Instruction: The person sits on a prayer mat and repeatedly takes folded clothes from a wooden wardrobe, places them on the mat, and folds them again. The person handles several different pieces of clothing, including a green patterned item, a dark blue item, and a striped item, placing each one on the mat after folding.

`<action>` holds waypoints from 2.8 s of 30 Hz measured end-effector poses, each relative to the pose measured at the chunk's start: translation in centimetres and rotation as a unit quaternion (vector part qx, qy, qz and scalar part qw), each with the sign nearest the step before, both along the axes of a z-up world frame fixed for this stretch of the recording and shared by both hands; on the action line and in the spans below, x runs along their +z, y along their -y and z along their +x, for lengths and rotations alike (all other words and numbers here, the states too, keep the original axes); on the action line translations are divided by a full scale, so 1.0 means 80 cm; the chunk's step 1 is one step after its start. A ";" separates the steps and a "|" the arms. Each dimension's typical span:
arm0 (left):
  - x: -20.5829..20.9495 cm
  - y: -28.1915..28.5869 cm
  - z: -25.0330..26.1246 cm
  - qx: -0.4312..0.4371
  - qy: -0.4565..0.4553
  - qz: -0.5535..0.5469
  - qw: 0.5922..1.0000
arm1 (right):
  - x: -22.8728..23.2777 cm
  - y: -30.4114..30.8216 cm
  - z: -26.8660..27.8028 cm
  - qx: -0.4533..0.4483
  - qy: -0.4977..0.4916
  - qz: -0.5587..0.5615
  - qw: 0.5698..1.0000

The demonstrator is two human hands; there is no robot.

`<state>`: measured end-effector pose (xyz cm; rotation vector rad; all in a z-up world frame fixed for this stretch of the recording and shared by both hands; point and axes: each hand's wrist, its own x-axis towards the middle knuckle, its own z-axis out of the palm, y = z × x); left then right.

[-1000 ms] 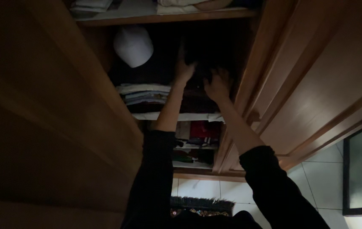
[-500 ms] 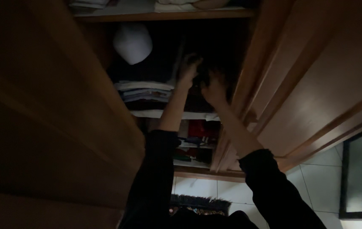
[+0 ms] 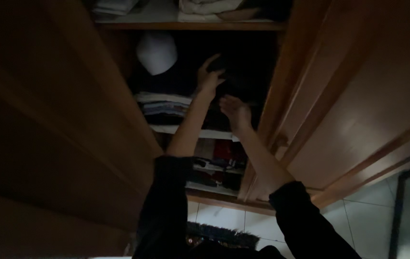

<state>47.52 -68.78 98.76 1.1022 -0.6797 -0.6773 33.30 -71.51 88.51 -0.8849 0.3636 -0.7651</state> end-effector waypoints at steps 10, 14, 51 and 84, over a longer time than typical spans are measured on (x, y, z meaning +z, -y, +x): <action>-0.015 -0.171 -0.052 0.031 0.018 0.033 0.999 | 0.053 -0.037 -0.031 0.044 0.182 0.182 0.965; -0.039 -0.227 -0.075 0.059 0.059 0.074 0.994 | 0.053 -0.037 -0.032 0.070 0.007 0.145 0.987; -0.201 -0.413 -0.276 0.233 -0.028 0.035 0.971 | -0.170 -0.122 -0.113 0.427 -0.223 0.020 0.876; -0.525 -0.802 -0.710 0.526 -0.180 0.189 0.809 | -0.477 -0.551 -0.340 0.680 -0.349 -0.102 0.637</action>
